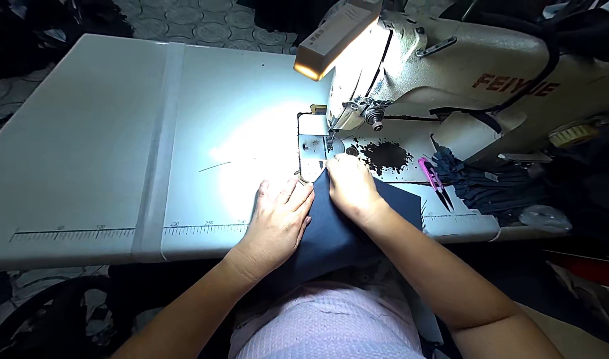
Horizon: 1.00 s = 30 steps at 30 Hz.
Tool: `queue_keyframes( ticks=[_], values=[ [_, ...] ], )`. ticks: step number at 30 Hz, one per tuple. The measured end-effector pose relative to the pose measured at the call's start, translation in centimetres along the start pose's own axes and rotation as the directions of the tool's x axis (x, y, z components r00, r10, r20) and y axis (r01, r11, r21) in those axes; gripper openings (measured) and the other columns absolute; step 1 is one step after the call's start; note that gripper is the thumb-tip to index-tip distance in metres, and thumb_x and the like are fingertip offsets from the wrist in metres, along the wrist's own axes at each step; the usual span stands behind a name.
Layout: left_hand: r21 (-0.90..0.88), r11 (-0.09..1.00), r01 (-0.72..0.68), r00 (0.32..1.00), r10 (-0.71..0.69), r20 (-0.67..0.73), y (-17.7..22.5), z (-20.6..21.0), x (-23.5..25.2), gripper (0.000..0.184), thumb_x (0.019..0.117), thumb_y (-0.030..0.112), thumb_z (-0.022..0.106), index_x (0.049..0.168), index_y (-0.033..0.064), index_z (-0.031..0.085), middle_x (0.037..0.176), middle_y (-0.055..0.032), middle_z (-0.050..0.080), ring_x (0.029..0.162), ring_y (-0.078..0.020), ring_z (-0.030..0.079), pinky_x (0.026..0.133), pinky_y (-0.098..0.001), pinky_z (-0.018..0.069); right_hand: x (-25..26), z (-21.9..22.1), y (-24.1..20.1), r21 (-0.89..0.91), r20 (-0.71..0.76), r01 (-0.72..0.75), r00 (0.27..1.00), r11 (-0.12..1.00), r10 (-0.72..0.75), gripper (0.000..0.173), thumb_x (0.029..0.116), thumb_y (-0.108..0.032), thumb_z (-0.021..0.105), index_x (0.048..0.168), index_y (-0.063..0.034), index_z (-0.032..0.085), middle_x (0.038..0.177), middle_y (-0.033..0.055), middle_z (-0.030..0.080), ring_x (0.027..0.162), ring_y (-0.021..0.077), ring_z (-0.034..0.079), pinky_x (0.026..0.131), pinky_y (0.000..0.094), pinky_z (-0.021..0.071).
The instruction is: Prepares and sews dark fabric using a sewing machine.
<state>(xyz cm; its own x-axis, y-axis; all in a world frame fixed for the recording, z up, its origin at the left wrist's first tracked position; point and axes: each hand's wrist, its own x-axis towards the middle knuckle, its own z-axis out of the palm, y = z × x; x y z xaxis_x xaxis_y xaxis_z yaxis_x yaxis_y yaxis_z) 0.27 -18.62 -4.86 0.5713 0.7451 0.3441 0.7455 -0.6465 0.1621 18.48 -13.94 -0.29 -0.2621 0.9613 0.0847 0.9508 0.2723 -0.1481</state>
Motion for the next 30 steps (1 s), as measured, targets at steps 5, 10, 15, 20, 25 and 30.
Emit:
queue_keyframes(
  ticks=[5, 10, 15, 20, 25, 30],
  values=[
    [-0.061, 0.995, -0.079, 0.994, 0.083, 0.075, -1.1, -1.1, 0.4, 0.051, 0.1059, 0.032, 0.033, 0.141, 0.0146, 0.065, 0.154, 0.0018, 0.054, 0.153, -0.0309, 0.034, 0.116, -0.0757, 0.0116, -4.1, 3.5, -0.2, 0.064, -0.022, -0.012, 1.0, 0.998, 0.013, 0.051, 0.1081, -0.021, 0.04, 0.149, 0.0083, 0.046, 0.157, 0.0257, 0.043, 0.15, 0.0385, 0.038, 0.121, 0.0557, 0.0289],
    [-0.145, 0.976, -0.16, 0.98, 0.175, 0.094, -2.1, -1.6, 1.0, 0.048, 0.103, 0.032, 0.037, 0.136, 0.0171, 0.069, 0.145, 0.0011, 0.062, 0.15, -0.0295, 0.039, 0.116, -0.0768, 0.0124, -4.0, 4.2, 3.2, 0.144, -0.133, 0.194, 0.975, 0.97, -0.176, 0.053, 0.1049, -0.027, 0.038, 0.145, 0.0027, 0.054, 0.153, 0.0198, 0.051, 0.147, 0.0346, 0.043, 0.12, 0.0561, 0.0311],
    [-0.092, 0.986, -0.136, 0.984, 0.145, 0.103, -0.9, -0.7, 1.6, 0.058, 0.1007, 0.053, 0.041, 0.141, 0.0174, 0.065, 0.149, -0.0012, 0.059, 0.149, -0.0349, 0.039, 0.113, -0.0785, 0.0172, -1.3, 3.5, 7.3, 0.19, -0.131, 0.421, 0.906, 0.887, -0.403, 0.05, 0.1033, -0.025, 0.041, 0.141, 0.0024, 0.058, 0.149, 0.0197, 0.055, 0.144, 0.0333, 0.047, 0.121, 0.0531, 0.0323],
    [-0.079, 0.995, -0.062, 0.995, 0.068, 0.074, 1.0, 0.8, 2.6, 0.069, 0.0985, 0.064, 0.04, 0.143, 0.0156, 0.062, 0.15, -0.0045, 0.058, 0.147, -0.039, 0.041, 0.112, -0.0785, 0.0191, 1.3, 3.2, 10.6, 0.239, -0.173, 0.586, 0.811, 0.775, -0.56, 0.046, 0.1019, -0.022, 0.044, 0.136, 0.0031, 0.062, 0.144, 0.0216, 0.058, 0.14, 0.0349, 0.051, 0.121, 0.0511, 0.033],
    [-0.07, 0.998, -0.008, 0.996, 0.015, 0.092, 1.6, 1.5, 3.6, 0.072, 0.0982, 0.066, 0.039, 0.146, 0.0158, 0.059, 0.152, -0.0046, 0.056, 0.149, -0.0386, 0.038, 0.11, -0.0784, 0.021, 2.7, 2.7, 11.9, 0.288, -0.151, 0.616, 0.785, 0.733, -0.601, 0.045, 0.1024, -0.019, 0.045, 0.136, 0.0045, 0.062, 0.145, 0.0231, 0.057, 0.141, 0.0359, 0.05, 0.122, 0.0508, 0.0309],
    [-0.069, 0.998, 0.003, 0.997, 0.003, 0.081, 1.8, 1.8, 3.9, 0.073, 0.0977, 0.067, 0.038, 0.146, 0.016, 0.059, 0.152, -0.0052, 0.055, 0.148, -0.0397, 0.038, 0.109, -0.0772, 0.0215, 3.0, 2.8, 12.2, 0.265, -0.183, 0.633, 0.774, 0.728, -0.606, 0.045, 0.1005, -0.021, 0.046, 0.134, 0.0037, 0.064, 0.142, 0.022, 0.06, 0.139, 0.0351, 0.053, 0.121, 0.0496, 0.0334]
  ],
)
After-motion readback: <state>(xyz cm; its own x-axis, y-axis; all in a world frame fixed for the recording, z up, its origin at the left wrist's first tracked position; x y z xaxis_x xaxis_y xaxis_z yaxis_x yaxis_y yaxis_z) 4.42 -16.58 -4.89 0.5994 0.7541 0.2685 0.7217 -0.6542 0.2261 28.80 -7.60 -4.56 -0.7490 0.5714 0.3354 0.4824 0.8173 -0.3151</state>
